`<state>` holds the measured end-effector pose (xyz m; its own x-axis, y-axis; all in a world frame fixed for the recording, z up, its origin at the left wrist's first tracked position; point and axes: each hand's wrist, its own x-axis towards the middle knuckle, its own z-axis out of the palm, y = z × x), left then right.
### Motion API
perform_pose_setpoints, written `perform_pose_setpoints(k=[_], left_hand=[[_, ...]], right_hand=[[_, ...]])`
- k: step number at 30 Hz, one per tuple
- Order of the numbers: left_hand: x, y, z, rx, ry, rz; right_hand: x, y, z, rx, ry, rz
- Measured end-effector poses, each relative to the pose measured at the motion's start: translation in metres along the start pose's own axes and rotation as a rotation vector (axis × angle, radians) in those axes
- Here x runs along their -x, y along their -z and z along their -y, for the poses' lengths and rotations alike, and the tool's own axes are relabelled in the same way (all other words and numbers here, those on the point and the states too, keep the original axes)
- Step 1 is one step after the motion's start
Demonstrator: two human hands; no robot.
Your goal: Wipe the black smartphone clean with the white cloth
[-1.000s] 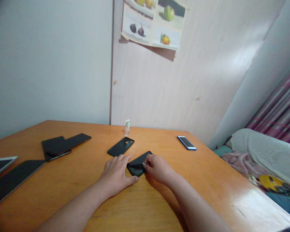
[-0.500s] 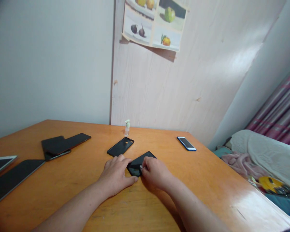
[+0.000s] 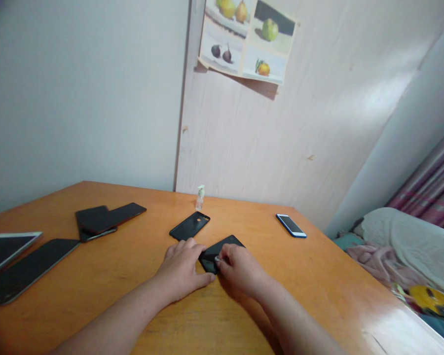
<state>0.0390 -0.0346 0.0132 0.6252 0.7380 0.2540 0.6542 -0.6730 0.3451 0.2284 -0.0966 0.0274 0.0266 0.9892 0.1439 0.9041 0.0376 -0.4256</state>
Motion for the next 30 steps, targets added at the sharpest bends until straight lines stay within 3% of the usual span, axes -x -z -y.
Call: perform_pose_setpoints(k=[3, 8, 12, 23, 26, 30], left_hand=[[0.001, 0.000, 0.000, 0.007, -0.013, -0.008], [0.002, 0.001, -0.001, 0.026, 0.004, -0.008], [0.002, 0.003, -0.002, 0.043, 0.017, -0.002], [0.003, 0.011, -0.007, 0.080, 0.071, 0.053], [0.002, 0.012, -0.007, 0.075, 0.089, 0.079], [0.001, 0.005, -0.006, 0.077, 0.090, 0.045]], right_hand=[[0.007, -0.009, 0.019, -0.116, 0.120, 0.020], [0.007, 0.005, 0.015, -0.201, 0.132, 0.094], [0.009, 0.012, 0.009, -0.192, 0.114, 0.165], [-0.029, -0.011, 0.037, 0.082, 0.122, 0.079], [-0.026, -0.011, 0.038, 0.090, 0.113, 0.051], [-0.009, -0.002, 0.027, 0.014, 0.126, 0.127]])
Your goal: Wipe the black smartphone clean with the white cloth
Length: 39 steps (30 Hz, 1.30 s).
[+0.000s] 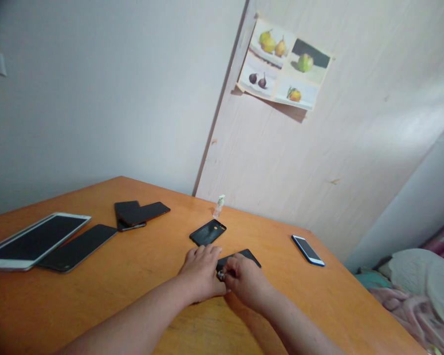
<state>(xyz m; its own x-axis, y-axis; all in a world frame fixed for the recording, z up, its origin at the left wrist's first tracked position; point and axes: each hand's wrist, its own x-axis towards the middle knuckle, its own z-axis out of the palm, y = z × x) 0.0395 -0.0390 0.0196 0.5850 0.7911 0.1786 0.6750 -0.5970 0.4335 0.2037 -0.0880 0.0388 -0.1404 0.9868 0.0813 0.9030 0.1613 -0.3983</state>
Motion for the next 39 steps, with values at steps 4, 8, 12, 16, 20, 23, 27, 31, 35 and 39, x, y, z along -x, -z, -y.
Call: perform_pose_setpoints(k=[4, 8, 12, 16, 20, 23, 27, 31, 35, 39], left_hand=[[-0.002, -0.007, 0.002, 0.014, -0.010, -0.023], [-0.002, -0.006, 0.002, 0.046, 0.005, -0.021], [-0.002, -0.004, 0.001, 0.080, 0.009, -0.028], [-0.002, -0.005, 0.002, 0.065, 0.018, -0.014], [-0.002, -0.004, 0.000, 0.044, 0.033, 0.017], [-0.001, -0.002, 0.000, 0.041, 0.023, 0.008], [-0.001, -0.003, 0.001, 0.034, 0.000, -0.013], [-0.002, -0.002, 0.001, 0.031, 0.001, -0.001], [-0.001, 0.001, 0.000, 0.011, 0.004, 0.018], [-0.001, -0.001, 0.000, 0.017, -0.010, -0.002]], right_hand=[[0.007, 0.004, -0.009, -0.073, -0.022, 0.018], [-0.015, -0.005, -0.004, -0.031, -0.014, -0.032], [-0.035, -0.017, 0.007, -0.015, -0.001, -0.099], [-0.029, -0.017, 0.007, 0.025, -0.016, -0.085], [-0.012, -0.007, -0.013, 0.000, -0.034, 0.000], [-0.010, 0.003, -0.041, 0.062, -0.117, -0.083], [-0.015, 0.004, -0.062, 0.257, -0.275, -0.265], [-0.012, -0.014, -0.040, 0.249, -0.134, -0.260], [-0.004, -0.021, -0.018, 0.098, 0.073, -0.148], [-0.006, -0.009, -0.039, 0.107, -0.036, -0.241]])
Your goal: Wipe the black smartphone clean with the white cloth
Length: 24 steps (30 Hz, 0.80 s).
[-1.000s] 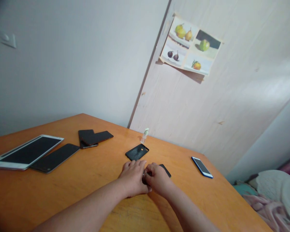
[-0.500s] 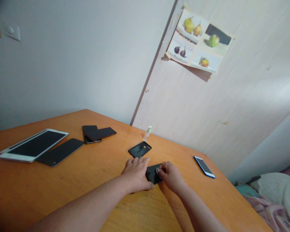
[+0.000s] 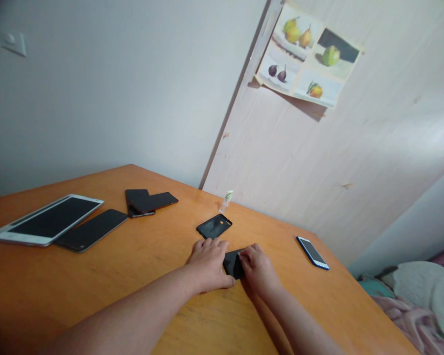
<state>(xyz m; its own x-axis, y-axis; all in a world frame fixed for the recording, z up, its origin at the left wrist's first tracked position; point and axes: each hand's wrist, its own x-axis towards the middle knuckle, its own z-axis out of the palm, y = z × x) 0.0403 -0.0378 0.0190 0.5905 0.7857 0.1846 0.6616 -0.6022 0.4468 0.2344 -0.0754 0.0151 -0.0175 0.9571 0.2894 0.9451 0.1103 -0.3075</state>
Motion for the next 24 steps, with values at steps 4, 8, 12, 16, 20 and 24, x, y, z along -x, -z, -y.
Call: perform_pose_setpoints(k=[4, 8, 12, 16, 20, 24], left_hand=[[-0.002, -0.006, 0.001, 0.005, -0.016, -0.059], [-0.002, -0.007, 0.003, 0.011, -0.011, -0.064], [-0.003, -0.006, 0.003, 0.016, -0.013, -0.049], [-0.003, -0.007, 0.002, 0.000, -0.009, -0.044], [-0.003, -0.009, 0.002, 0.016, -0.006, -0.063], [-0.004, -0.011, 0.003, 0.040, 0.003, -0.079]], right_hand=[[-0.002, 0.001, -0.014, 0.070, -0.095, -0.095], [0.010, -0.001, 0.013, -0.043, 0.098, 0.006], [0.020, 0.006, 0.022, -0.055, 0.301, 0.113], [0.019, 0.012, -0.001, 0.083, 0.176, 0.104], [0.022, 0.013, 0.006, 0.067, 0.071, 0.182], [0.030, 0.016, 0.043, -0.005, 0.173, 0.329]])
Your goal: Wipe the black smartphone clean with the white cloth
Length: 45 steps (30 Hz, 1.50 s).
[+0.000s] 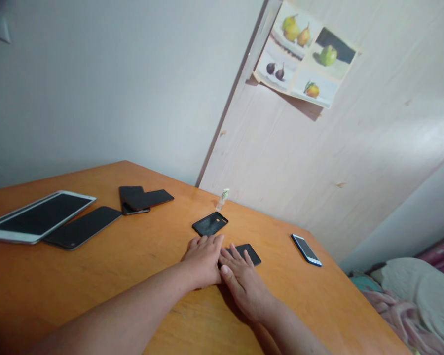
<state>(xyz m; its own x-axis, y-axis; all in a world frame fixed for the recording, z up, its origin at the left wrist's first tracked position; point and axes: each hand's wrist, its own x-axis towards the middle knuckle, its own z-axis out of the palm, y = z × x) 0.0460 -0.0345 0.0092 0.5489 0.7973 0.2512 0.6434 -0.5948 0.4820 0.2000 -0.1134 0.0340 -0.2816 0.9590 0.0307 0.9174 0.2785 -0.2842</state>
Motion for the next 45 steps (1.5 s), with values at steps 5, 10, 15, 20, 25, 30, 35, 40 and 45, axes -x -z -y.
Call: perform_pose_setpoints(k=[5, 10, 15, 20, 25, 30, 35, 40, 45], left_hand=[[0.000, 0.000, 0.000, 0.014, -0.009, 0.003], [0.000, 0.001, 0.001, -0.013, -0.018, 0.013], [0.001, 0.003, 0.000, -0.019, -0.021, 0.001], [0.002, 0.006, -0.002, -0.034, -0.027, 0.007], [0.001, 0.005, 0.000, -0.064, -0.046, -0.003], [0.001, 0.008, 0.002, -0.089, -0.058, 0.026], [0.002, 0.009, 0.003, -0.107, -0.076, 0.030], [0.002, 0.010, 0.004, -0.127, -0.097, 0.033], [0.001, 0.012, 0.005, -0.144, -0.108, 0.046]], right_hand=[[-0.007, 0.003, -0.013, 0.060, -0.056, 0.017], [-0.018, 0.001, -0.066, 0.122, -0.364, -0.068], [-0.012, -0.002, -0.041, 0.107, -0.305, -0.029], [-0.001, 0.005, -0.008, 0.063, -0.040, 0.094], [-0.005, 0.006, -0.053, 0.192, -0.281, -0.014], [0.003, 0.002, -0.052, 0.158, -0.266, -0.044], [0.020, 0.011, -0.017, -0.004, 0.021, 0.089], [0.019, 0.026, -0.046, 0.050, -0.218, 0.078], [0.026, 0.028, -0.035, 0.044, -0.170, 0.056]])
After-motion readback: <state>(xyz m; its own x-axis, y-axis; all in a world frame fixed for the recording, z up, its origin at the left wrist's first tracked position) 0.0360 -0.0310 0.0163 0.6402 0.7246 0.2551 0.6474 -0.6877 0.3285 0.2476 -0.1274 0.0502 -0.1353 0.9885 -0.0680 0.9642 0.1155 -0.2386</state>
